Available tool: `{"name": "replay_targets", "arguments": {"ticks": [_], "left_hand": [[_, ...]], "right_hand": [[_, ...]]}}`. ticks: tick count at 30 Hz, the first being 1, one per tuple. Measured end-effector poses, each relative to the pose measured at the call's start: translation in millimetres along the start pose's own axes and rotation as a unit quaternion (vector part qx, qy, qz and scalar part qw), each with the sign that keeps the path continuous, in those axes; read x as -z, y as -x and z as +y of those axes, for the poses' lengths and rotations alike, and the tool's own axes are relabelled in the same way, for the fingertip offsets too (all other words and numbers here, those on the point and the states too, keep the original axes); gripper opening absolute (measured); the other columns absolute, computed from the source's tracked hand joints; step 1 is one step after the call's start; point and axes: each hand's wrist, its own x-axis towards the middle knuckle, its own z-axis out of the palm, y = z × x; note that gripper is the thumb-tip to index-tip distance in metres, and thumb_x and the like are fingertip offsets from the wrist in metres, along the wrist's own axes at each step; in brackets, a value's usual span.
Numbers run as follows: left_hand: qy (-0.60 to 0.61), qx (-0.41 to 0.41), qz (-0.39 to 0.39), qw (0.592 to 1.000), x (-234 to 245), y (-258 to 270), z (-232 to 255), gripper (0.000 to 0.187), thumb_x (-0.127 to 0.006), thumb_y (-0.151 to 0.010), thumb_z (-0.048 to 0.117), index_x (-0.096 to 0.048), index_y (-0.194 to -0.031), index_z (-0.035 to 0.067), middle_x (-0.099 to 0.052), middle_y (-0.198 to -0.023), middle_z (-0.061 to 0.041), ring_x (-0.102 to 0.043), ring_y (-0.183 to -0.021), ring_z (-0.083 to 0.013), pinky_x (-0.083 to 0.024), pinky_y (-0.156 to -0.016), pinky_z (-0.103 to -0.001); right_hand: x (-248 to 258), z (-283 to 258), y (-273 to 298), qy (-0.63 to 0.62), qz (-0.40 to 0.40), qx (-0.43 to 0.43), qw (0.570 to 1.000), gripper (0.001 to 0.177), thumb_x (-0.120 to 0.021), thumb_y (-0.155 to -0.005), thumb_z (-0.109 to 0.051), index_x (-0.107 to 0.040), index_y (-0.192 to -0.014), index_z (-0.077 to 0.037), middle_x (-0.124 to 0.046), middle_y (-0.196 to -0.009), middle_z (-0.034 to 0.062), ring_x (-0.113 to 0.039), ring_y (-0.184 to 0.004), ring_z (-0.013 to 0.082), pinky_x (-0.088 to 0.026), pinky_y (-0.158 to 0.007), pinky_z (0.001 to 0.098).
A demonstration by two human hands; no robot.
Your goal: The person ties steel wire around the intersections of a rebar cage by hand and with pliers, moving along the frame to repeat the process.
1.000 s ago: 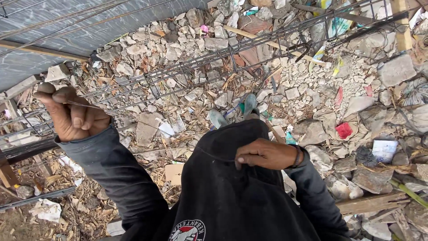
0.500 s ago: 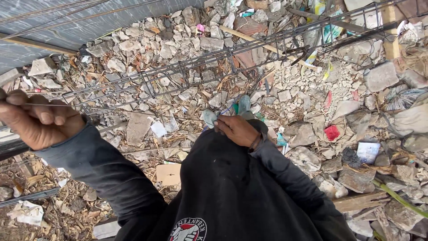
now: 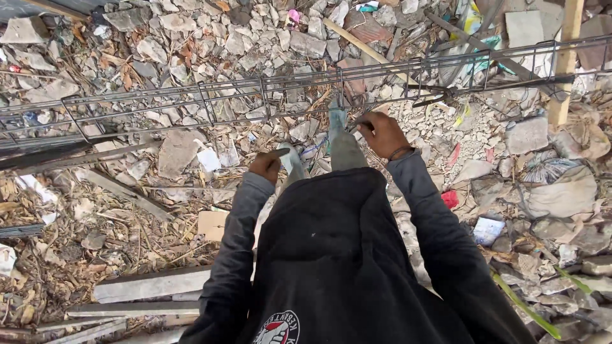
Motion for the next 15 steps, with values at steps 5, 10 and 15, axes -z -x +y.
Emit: {"name": "replay_targets", "arguments": {"ticks": [5,10,15], "left_hand": [[0.114,0.098,0.132,0.980,-102,-29,-9,0.019,-0.075,-0.088,0.012,-0.078,-0.107,0.012,-0.077,-0.085,-0.007,-0.073,-0.077,-0.0182,-0.058,-0.072,-0.032],[0.131,0.176,0.212,0.952,-140,-98,-14,0.015,-0.071,-0.092,0.011,-0.078,-0.105,0.011,-0.078,-0.092,-0.010,-0.072,-0.081,-0.0191,-0.058,-0.076,-0.033],[0.155,0.204,0.268,0.929,-181,-156,-45,0.014,-0.070,-0.094,0.008,-0.076,-0.106,0.012,-0.079,-0.092,-0.006,-0.074,-0.082,-0.0149,-0.059,-0.077,-0.030]], "right_hand": [[7,39,-107,0.130,0.063,0.089,0.985,0.018,-0.069,-0.096,-0.014,-0.071,-0.113,-0.009,-0.066,-0.107,0.0166,-0.065,-0.101,0.0394,-0.052,-0.086,0.0508],[-10,72,-177,0.243,-0.077,0.037,0.966,0.029,-0.060,-0.100,-0.034,-0.070,-0.114,-0.011,-0.063,-0.106,0.0172,-0.066,-0.097,0.0398,-0.046,-0.082,0.0589],[-23,129,-199,0.176,-0.196,0.088,0.961,0.036,-0.054,-0.108,-0.040,-0.068,-0.112,-0.007,-0.067,-0.104,0.0189,-0.065,-0.103,0.0422,-0.048,-0.091,0.0546]]}}
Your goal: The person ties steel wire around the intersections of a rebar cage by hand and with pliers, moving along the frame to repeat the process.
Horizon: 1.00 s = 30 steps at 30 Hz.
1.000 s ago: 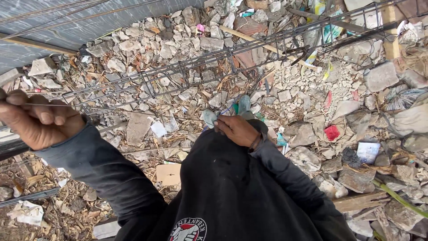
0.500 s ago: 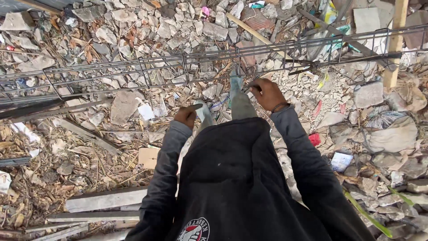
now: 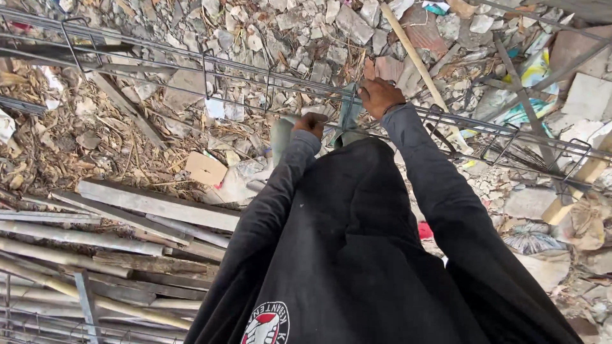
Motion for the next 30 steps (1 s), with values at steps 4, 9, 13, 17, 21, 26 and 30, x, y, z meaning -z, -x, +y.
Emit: {"name": "replay_targets", "arguments": {"ticks": [4,9,13,17,21,26,30], "left_hand": [[0.005,0.100,0.035,0.994,-37,-4,0,0.015,-0.070,-0.090,0.006,-0.078,-0.102,0.010,-0.078,-0.087,-0.008,-0.072,-0.077,-0.0163,-0.059,-0.074,-0.031],[0.122,0.169,0.066,0.976,-57,17,44,0.011,-0.068,-0.092,0.010,-0.073,-0.101,0.008,-0.077,-0.090,-0.008,-0.071,-0.073,-0.0185,-0.059,-0.069,-0.035],[0.029,0.063,0.134,0.989,-64,18,65,0.010,-0.075,-0.088,0.008,-0.076,-0.098,0.005,-0.078,-0.087,-0.009,-0.073,-0.079,-0.0155,-0.057,-0.075,-0.032],[0.157,0.082,0.103,0.979,-101,-5,34,0.011,-0.071,-0.091,0.005,-0.072,-0.101,0.003,-0.075,-0.086,-0.008,-0.070,-0.076,-0.0155,-0.057,-0.071,-0.031],[0.317,0.077,0.087,0.941,-134,-22,2,0.014,-0.067,-0.091,-0.002,-0.069,-0.105,0.001,-0.073,-0.088,-0.007,-0.066,-0.073,-0.0158,-0.057,-0.068,-0.031],[0.372,0.129,0.095,0.914,-127,-25,17,0.019,-0.071,-0.086,-0.007,-0.067,-0.103,0.001,-0.074,-0.087,-0.008,-0.069,-0.074,-0.0153,-0.058,-0.067,-0.029],[0.341,0.160,0.092,0.922,-119,-24,34,0.015,-0.074,-0.089,-0.003,-0.071,-0.103,0.001,-0.072,-0.086,-0.008,-0.067,-0.069,-0.0154,-0.057,-0.063,-0.030]], "right_hand": [[11,8,-13,-0.149,-0.088,0.015,0.985,0.050,-0.054,-0.105,-0.046,-0.065,-0.126,-0.002,-0.067,-0.100,0.0232,-0.063,-0.095,0.0428,-0.048,-0.082,0.0501],[31,2,-11,-0.132,-0.188,-0.042,0.972,0.058,-0.062,-0.099,-0.056,-0.071,-0.106,0.001,-0.068,-0.087,0.0180,-0.065,-0.082,0.0290,-0.051,-0.078,0.0421],[35,-2,0,-0.187,-0.135,-0.013,0.973,0.050,-0.073,-0.097,-0.049,-0.072,-0.107,0.000,-0.068,-0.089,0.0126,-0.065,-0.083,0.0222,-0.052,-0.077,0.0384],[49,-20,13,-0.247,-0.104,-0.068,0.961,0.052,-0.079,-0.090,-0.040,-0.060,-0.124,-0.004,-0.066,-0.086,0.0090,-0.063,-0.080,0.0183,-0.053,-0.072,0.0356],[63,-30,15,-0.290,-0.140,-0.088,0.943,0.048,-0.074,-0.092,-0.034,-0.058,-0.133,-0.013,-0.063,-0.082,0.0065,-0.056,-0.074,0.0144,-0.047,-0.066,0.0337],[41,-15,12,-0.315,-0.111,-0.080,0.939,0.026,-0.064,-0.103,-0.030,-0.067,-0.121,-0.011,-0.063,-0.088,0.0014,-0.054,-0.077,0.0107,-0.047,-0.067,0.0309],[14,-8,2,-0.265,0.002,-0.041,0.963,0.022,-0.062,-0.106,-0.028,-0.066,-0.113,-0.008,-0.066,-0.089,0.0037,-0.058,-0.078,0.0123,-0.049,-0.071,0.0323]]}}
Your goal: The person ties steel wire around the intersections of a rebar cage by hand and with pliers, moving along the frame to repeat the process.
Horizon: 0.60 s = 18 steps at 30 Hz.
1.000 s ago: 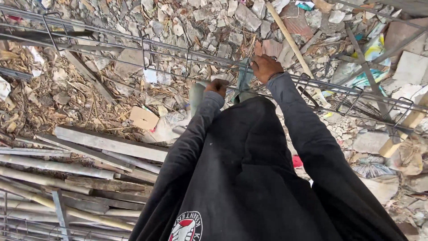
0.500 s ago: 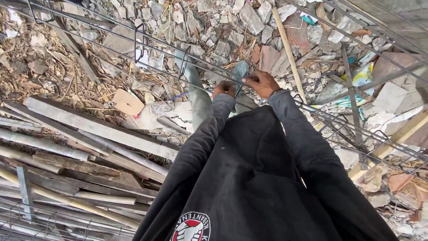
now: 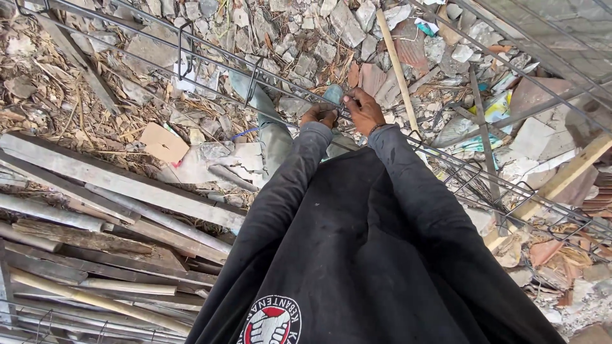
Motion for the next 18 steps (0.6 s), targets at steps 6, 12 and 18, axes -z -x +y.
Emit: {"name": "replay_targets", "arguments": {"ticks": [6,12,18], "left_hand": [[-0.058,-0.004,-0.017,0.998,-1,15,19,0.014,-0.073,-0.091,0.004,-0.078,-0.104,0.004,-0.075,-0.087,-0.006,-0.068,-0.066,-0.0137,-0.058,-0.060,-0.028],[-0.100,0.016,0.018,0.995,-8,25,42,0.022,-0.083,-0.083,0.009,-0.078,-0.104,0.005,-0.076,-0.085,-0.005,-0.067,-0.063,-0.0137,-0.057,-0.058,-0.029],[-0.225,-0.092,0.072,0.967,-13,49,56,0.019,-0.083,-0.084,0.016,-0.082,-0.102,0.009,-0.080,-0.089,-0.007,-0.074,-0.072,-0.0149,-0.060,-0.070,-0.030]], "right_hand": [[-8,-6,2,-0.040,0.101,0.012,0.994,0.018,-0.060,-0.107,-0.025,-0.062,-0.111,-0.008,-0.064,-0.080,0.0048,-0.060,-0.074,0.0129,-0.051,-0.070,0.0322],[-6,-11,9,-0.087,0.113,0.007,0.990,0.017,-0.056,-0.111,-0.025,-0.061,-0.107,-0.008,-0.058,-0.076,0.0015,-0.052,-0.068,0.0103,-0.046,-0.063,0.0307],[-3,-16,11,-0.084,0.114,0.045,0.989,0.015,-0.056,-0.113,-0.023,-0.059,-0.110,-0.009,-0.056,-0.080,0.0005,-0.048,-0.071,0.0100,-0.045,-0.065,0.0303]]}}
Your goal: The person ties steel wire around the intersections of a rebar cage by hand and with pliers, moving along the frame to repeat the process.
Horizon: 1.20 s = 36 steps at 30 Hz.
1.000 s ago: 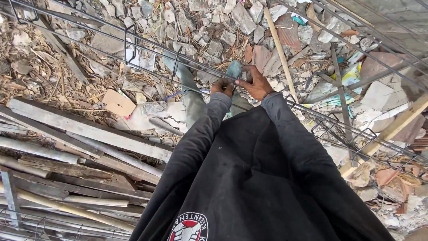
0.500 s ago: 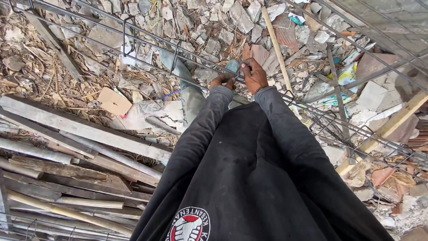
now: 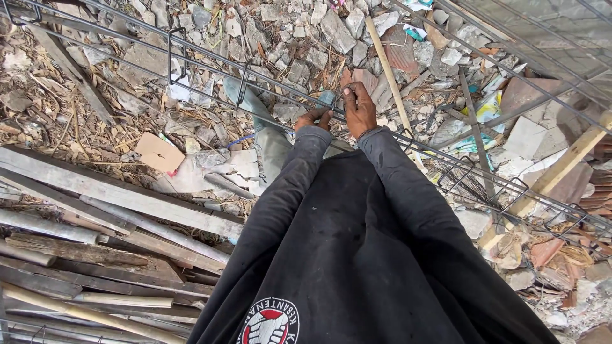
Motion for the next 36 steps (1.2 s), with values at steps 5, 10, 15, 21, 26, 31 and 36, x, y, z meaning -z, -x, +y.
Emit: {"name": "replay_targets", "arguments": {"ticks": [5,10,15,21,26,31,36], "left_hand": [[0.001,0.006,0.004,1.000,2,2,10,0.021,-0.082,-0.085,0.021,-0.082,-0.102,0.009,-0.081,-0.090,-0.009,-0.075,-0.079,-0.0161,-0.059,-0.077,-0.032],[0.008,0.029,0.005,1.000,-3,-2,5,0.022,-0.083,-0.085,0.020,-0.081,-0.103,0.008,-0.080,-0.088,-0.009,-0.073,-0.078,-0.0171,-0.059,-0.076,-0.033],[-0.001,0.006,0.017,1.000,-3,-1,8,0.022,-0.083,-0.085,0.020,-0.081,-0.103,0.009,-0.080,-0.088,-0.008,-0.074,-0.079,-0.0167,-0.058,-0.076,-0.033],[-0.047,-0.034,0.048,0.997,7,13,30,0.021,-0.082,-0.085,0.022,-0.082,-0.102,0.010,-0.080,-0.091,-0.009,-0.074,-0.081,-0.0185,-0.058,-0.077,-0.034],[-0.028,0.005,0.024,0.999,7,11,28,0.019,-0.079,-0.088,0.023,-0.080,-0.100,0.009,-0.080,-0.088,-0.009,-0.075,-0.078,-0.0186,-0.058,-0.074,-0.034],[0.020,-0.047,0.029,0.998,-6,1,-6,0.015,-0.079,-0.090,0.019,-0.077,-0.095,0.006,-0.078,-0.081,-0.009,-0.070,-0.073,-0.0158,-0.056,-0.070,-0.033],[0.076,-0.113,0.044,0.990,-21,-6,-34,0.013,-0.077,-0.092,0.015,-0.072,-0.095,0.004,-0.075,-0.080,-0.007,-0.067,-0.072,-0.0138,-0.055,-0.068,-0.032]], "right_hand": [[8,-10,2,0.003,-0.053,0.025,0.998,0.015,-0.064,-0.104,-0.018,-0.061,-0.115,-0.009,-0.066,-0.091,0.0006,-0.060,-0.082,0.0090,-0.051,-0.072,0.0286],[-1,1,-4,0.016,-0.069,-0.021,0.997,0.013,-0.068,-0.104,-0.018,-0.065,-0.113,-0.010,-0.067,-0.090,0.0024,-0.060,-0.081,0.0112,-0.052,-0.073,0.0308],[-2,7,0,0.031,-0.021,0.004,0.999,0.013,-0.063,-0.107,-0.019,-0.060,-0.114,-0.009,-0.067,-0.090,0.0014,-0.061,-0.082,0.0100,-0.052,-0.073,0.0296],[-3,7,3,-0.007,-0.009,0.000,1.000,0.013,-0.062,-0.109,-0.020,-0.060,-0.114,-0.009,-0.063,-0.091,0.0019,-0.053,-0.081,0.0112,-0.047,-0.073,0.0302],[16,-17,14,-0.046,-0.098,0.021,0.994,0.015,-0.064,-0.107,-0.019,-0.062,-0.116,-0.008,-0.064,-0.098,0.0007,-0.058,-0.088,0.0106,-0.051,-0.080,0.0292],[41,-38,23,0.035,-0.203,0.124,0.971,0.015,-0.068,-0.101,-0.015,-0.071,-0.113,-0.006,-0.066,-0.105,0.0073,-0.066,-0.099,0.0181,-0.052,-0.087,0.0346],[31,-38,23,0.058,-0.159,0.072,0.983,0.017,-0.077,-0.098,-0.020,-0.072,-0.105,-0.005,-0.062,-0.098,0.0084,-0.063,-0.092,0.0200,-0.052,-0.083,0.0362]]}}
